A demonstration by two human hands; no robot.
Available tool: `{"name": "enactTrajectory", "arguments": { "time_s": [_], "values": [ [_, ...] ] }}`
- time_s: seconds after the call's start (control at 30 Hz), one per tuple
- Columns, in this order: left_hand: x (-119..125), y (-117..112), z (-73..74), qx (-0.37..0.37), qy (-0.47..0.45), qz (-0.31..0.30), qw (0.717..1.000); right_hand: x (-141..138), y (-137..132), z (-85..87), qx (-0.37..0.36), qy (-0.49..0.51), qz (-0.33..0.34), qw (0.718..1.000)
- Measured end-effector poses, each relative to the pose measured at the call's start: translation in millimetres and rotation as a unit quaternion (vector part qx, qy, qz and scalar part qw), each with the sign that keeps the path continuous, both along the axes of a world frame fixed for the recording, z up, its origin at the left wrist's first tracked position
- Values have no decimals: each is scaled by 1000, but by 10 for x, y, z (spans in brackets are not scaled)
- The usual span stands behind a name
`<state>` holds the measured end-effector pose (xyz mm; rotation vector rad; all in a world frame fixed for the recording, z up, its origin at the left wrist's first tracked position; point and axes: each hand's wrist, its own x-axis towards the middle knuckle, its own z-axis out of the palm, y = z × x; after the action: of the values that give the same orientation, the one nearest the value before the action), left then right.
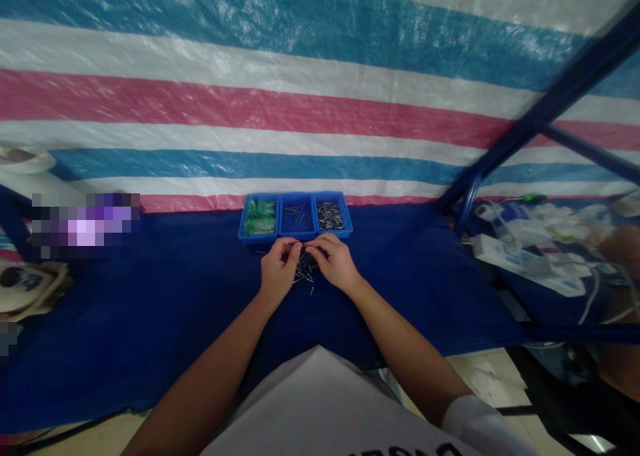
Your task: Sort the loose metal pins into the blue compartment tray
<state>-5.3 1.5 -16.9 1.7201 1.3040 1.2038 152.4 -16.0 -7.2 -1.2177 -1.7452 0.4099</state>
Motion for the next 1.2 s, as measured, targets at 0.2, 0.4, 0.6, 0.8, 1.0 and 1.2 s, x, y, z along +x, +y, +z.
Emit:
{"name": "enactTrajectory", "arguments": {
  "time_s": [0.2, 0.4, 0.6, 0.8, 1.0, 1.2],
  "values": [
    [5, -1, -16, 5, 11, -13, 1000, 5, -4, 29, -7, 9, -9, 1000],
    [-5, 2, -12, 2, 22, -20, 1000, 1, -4, 16, -3, 19, 5, 1000],
    [-2, -5, 8, -4, 27, -12, 1000, -6, -4, -13, -4, 16, 16, 1000],
    [15, -1, -20, -3, 6, -20, 1000, -1, -5, -12, 0, 3, 10, 1000],
    [0, -9, -51, 0, 10, -18, 1000, -1, -11, 3, 1, -4, 11, 1000],
    [29, 24, 0, 18, 39, -15, 999, -13, -24, 5, 19, -37, 29, 999]
  ]
}}
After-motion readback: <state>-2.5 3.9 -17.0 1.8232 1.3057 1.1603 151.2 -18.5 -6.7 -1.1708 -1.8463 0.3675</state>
